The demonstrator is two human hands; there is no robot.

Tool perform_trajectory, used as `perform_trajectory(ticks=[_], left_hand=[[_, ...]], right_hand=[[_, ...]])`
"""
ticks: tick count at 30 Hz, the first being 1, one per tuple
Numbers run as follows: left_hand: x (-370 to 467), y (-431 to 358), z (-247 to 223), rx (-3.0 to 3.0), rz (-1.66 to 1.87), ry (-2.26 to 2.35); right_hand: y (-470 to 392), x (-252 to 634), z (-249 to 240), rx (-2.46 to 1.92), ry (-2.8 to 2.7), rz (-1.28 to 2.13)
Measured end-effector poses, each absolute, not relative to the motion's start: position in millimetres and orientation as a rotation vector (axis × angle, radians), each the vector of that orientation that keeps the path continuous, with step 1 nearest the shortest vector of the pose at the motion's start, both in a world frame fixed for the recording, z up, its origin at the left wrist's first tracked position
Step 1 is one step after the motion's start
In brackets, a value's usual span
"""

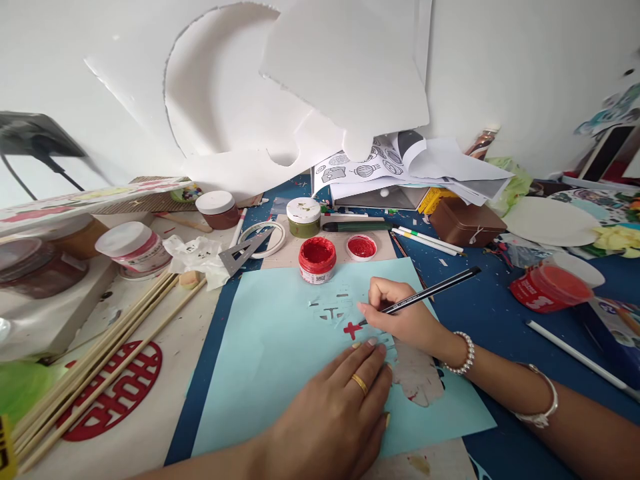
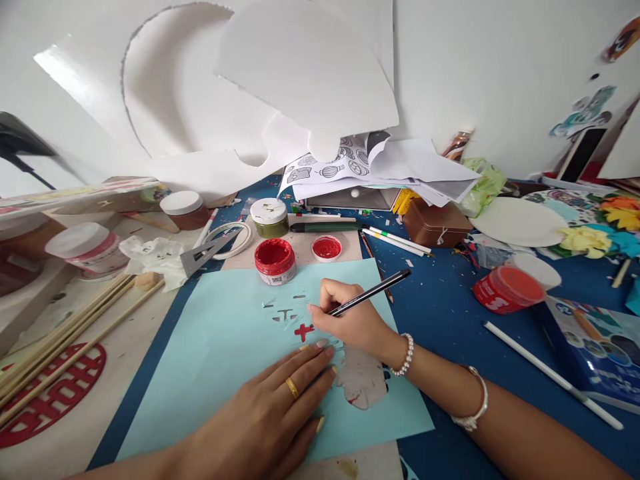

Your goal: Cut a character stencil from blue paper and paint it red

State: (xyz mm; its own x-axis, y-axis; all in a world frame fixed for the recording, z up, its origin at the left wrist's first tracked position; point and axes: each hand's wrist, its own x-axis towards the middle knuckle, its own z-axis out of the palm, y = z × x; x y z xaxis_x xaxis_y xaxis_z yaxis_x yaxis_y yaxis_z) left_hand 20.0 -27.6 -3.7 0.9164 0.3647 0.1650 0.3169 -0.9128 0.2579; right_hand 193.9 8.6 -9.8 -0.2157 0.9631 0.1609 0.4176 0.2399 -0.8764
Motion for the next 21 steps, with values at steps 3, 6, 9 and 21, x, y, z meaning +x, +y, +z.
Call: perform_trajectory(ticks=[3,6,9,21], left_hand=[[19.9,-27.7,-3.0,2.851,0.304,0.518],[19.9,-28.3,-2.2,2.848,0.304,0.518],[20.3,-28.7,-1.7,2.858,0.279,0.52],[19.6,-27.5,-2.8,2.859,0.268,0.513]], right_hand=[[8.1,193.6,-8.9,-1.289,-1.8,0.939],[8.5,193.4,-10.5,-1.288,-1.772,0.928],[9.0,193.7,-11.4,-1.273,-1.736,0.93],[9.0,194.0,-10.8,-1.296,-1.725,0.902]])
